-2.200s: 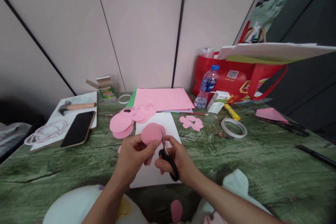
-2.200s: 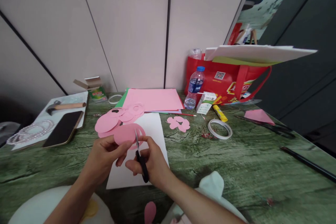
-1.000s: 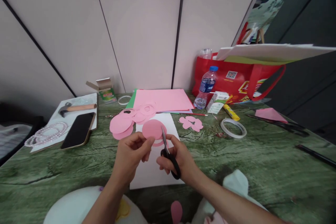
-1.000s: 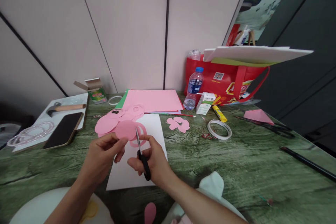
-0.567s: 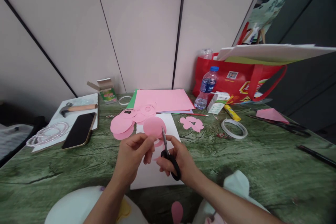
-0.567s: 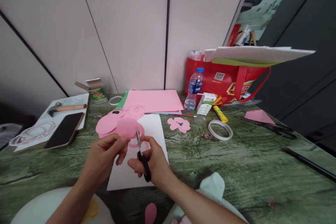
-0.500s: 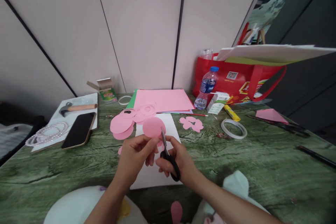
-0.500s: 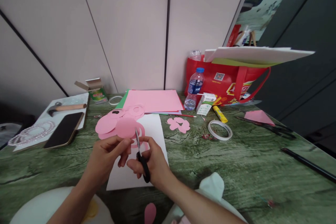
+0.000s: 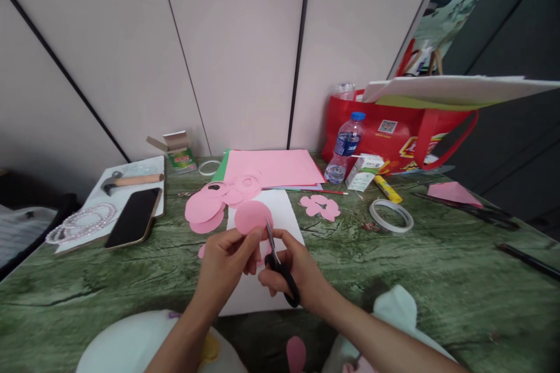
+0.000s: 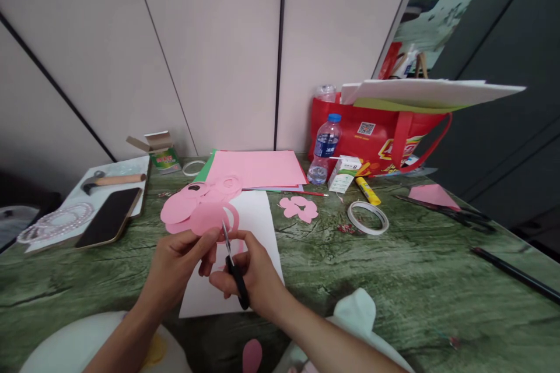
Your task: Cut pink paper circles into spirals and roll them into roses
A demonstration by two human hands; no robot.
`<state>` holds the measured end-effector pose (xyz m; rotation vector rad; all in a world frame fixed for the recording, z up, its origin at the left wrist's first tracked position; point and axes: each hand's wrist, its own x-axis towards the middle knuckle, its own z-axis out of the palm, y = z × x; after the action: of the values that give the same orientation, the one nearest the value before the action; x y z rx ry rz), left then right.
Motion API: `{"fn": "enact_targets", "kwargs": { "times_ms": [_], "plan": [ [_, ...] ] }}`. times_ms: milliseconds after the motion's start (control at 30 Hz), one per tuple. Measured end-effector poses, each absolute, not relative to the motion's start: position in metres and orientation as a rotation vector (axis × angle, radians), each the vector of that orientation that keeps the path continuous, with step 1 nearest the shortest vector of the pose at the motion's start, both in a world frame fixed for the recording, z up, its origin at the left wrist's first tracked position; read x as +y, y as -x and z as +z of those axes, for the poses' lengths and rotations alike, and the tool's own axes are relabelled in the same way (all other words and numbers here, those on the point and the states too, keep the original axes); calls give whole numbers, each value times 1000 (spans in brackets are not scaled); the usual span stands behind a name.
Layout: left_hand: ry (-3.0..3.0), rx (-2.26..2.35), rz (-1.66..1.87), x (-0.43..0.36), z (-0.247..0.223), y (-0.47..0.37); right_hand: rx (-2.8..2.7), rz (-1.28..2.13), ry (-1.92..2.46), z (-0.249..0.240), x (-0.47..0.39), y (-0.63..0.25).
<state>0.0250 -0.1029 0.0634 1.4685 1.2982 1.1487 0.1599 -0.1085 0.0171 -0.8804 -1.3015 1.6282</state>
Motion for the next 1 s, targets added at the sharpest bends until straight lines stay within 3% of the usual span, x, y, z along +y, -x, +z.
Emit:
{"fn": "enact_targets", "kwargs": {
  "times_ms": [567, 1000],
  "plan": [
    [-1327, 1131, 1013, -105, 64, -27, -1266, 1608, 718, 16, -106, -160],
    [-1339, 1174, 1050, -105, 64, -27, -1221, 1607, 865, 24, -107, -160]
  ]
}}
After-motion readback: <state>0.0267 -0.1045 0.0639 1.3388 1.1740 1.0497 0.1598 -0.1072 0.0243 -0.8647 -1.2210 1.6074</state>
